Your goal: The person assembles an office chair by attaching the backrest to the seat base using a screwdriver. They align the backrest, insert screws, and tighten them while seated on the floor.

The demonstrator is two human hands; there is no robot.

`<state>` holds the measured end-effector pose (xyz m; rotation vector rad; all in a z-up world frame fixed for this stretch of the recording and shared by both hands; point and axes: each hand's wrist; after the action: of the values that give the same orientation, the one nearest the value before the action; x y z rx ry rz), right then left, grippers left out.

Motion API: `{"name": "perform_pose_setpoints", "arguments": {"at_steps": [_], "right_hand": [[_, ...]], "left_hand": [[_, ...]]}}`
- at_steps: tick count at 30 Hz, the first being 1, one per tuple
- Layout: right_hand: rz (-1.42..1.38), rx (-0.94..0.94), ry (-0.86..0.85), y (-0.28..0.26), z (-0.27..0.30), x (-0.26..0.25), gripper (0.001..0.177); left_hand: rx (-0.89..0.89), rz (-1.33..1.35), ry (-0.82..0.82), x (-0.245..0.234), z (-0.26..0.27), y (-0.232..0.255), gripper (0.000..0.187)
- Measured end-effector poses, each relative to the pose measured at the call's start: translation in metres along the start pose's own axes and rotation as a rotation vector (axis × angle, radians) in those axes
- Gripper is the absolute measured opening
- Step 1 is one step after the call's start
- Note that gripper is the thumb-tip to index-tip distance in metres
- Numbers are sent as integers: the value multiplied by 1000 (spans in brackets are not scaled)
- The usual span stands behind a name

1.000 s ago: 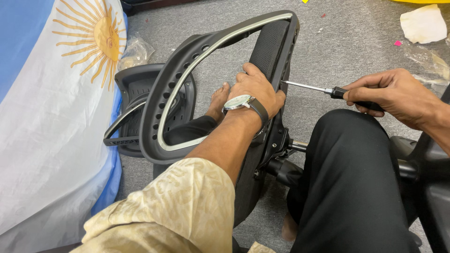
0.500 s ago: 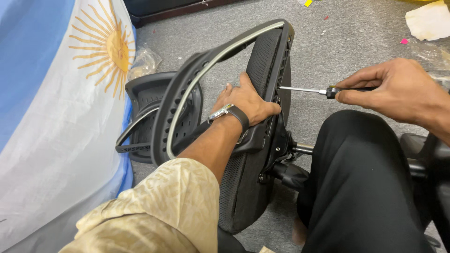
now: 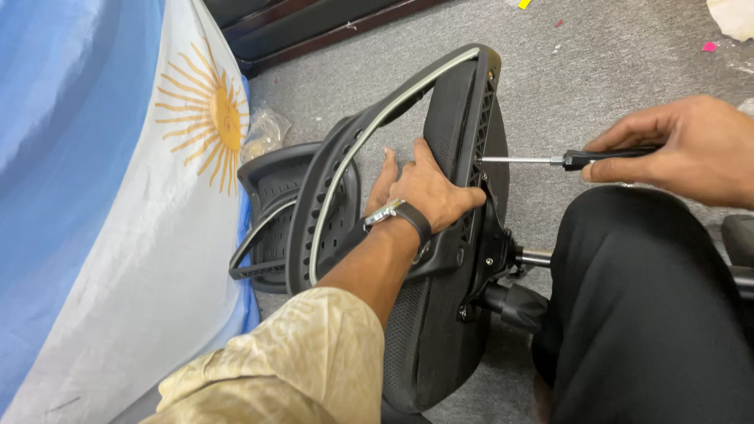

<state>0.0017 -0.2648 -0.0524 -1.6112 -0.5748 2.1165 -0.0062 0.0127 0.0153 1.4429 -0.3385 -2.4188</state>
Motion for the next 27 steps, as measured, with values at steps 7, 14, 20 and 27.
{"name": "perform_pose_setpoints", "arguments": {"at_steps": [7, 14, 20, 27], "right_hand": [[109, 156, -19, 6, 4, 18, 40], [-94, 32, 94, 32, -10, 41, 49], [-145, 105, 98, 36, -2, 47, 34], [-123, 154, 94, 28, 0, 47, 32]], "left_hand": [[-61, 90, 61, 7, -3, 2, 124], [-66, 42, 73, 8, 2, 2, 131], [-79, 31, 76, 12, -1, 4, 130], [-32, 97, 68, 12, -4, -1, 128]]}}
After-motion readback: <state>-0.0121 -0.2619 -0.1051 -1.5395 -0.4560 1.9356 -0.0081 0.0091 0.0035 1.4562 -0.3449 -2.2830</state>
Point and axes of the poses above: each hand's wrist, its own z-axis away from the middle knuckle, its own x-axis out of the palm, y = z × x, and after that the axes turned 6 degrees about x, right-handed
